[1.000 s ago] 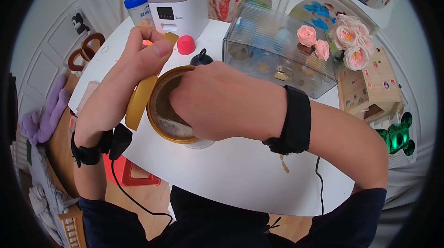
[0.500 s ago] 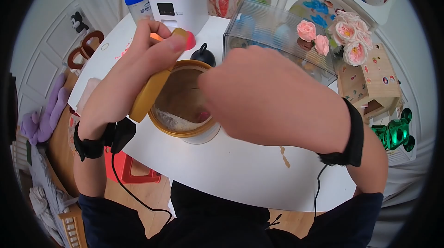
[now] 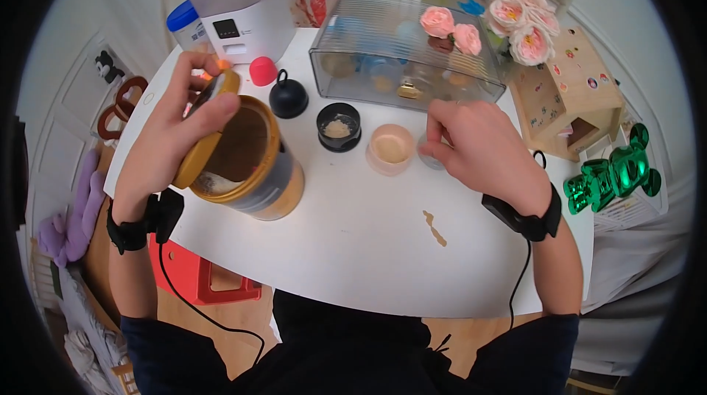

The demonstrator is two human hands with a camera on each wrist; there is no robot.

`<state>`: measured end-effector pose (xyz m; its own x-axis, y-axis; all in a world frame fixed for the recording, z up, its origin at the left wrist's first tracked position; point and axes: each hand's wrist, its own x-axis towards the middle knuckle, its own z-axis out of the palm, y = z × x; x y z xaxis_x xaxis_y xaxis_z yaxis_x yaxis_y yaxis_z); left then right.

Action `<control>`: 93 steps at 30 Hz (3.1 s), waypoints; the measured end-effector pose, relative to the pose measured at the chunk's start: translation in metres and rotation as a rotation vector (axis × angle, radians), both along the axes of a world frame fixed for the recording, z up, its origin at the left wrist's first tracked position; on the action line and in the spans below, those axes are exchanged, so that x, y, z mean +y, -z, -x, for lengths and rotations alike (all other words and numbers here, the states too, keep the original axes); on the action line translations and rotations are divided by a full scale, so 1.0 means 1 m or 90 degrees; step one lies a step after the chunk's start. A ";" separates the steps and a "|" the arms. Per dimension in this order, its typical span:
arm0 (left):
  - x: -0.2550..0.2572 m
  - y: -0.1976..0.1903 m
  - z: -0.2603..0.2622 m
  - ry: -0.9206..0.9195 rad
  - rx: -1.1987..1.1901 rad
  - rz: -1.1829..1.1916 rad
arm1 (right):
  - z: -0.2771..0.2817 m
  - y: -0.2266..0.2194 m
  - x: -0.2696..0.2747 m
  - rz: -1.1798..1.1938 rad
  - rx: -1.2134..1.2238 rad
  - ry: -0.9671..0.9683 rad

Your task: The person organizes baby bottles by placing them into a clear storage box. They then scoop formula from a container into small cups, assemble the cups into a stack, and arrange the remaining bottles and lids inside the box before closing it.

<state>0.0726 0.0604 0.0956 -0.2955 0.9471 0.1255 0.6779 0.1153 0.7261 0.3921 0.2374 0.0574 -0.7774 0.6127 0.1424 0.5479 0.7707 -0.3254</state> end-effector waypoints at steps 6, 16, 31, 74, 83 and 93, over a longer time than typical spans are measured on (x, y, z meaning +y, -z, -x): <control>-0.002 0.010 0.022 -0.090 0.039 -0.035 | -0.013 0.019 0.013 0.025 0.036 0.140; 0.022 0.030 0.060 -0.187 0.330 0.004 | -0.023 0.054 0.039 0.022 0.112 0.220; 0.053 0.046 0.102 -0.244 0.420 0.042 | -0.045 0.046 0.051 0.046 0.026 0.220; 0.146 0.106 -0.114 0.324 0.444 0.076 | -0.050 0.099 0.060 0.086 0.008 0.081; 0.145 0.101 -0.114 0.319 0.431 0.087 | -0.049 0.105 0.065 0.093 0.012 0.066; 0.131 0.050 -0.105 0.228 0.304 -0.029 | -0.038 0.083 0.055 0.135 0.190 0.017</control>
<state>0.1771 0.1916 0.0457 0.1407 0.9678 0.2087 0.9215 -0.2051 0.3299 0.4304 0.2926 -0.0257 -0.7044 0.6719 0.2287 0.4234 0.6564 -0.6244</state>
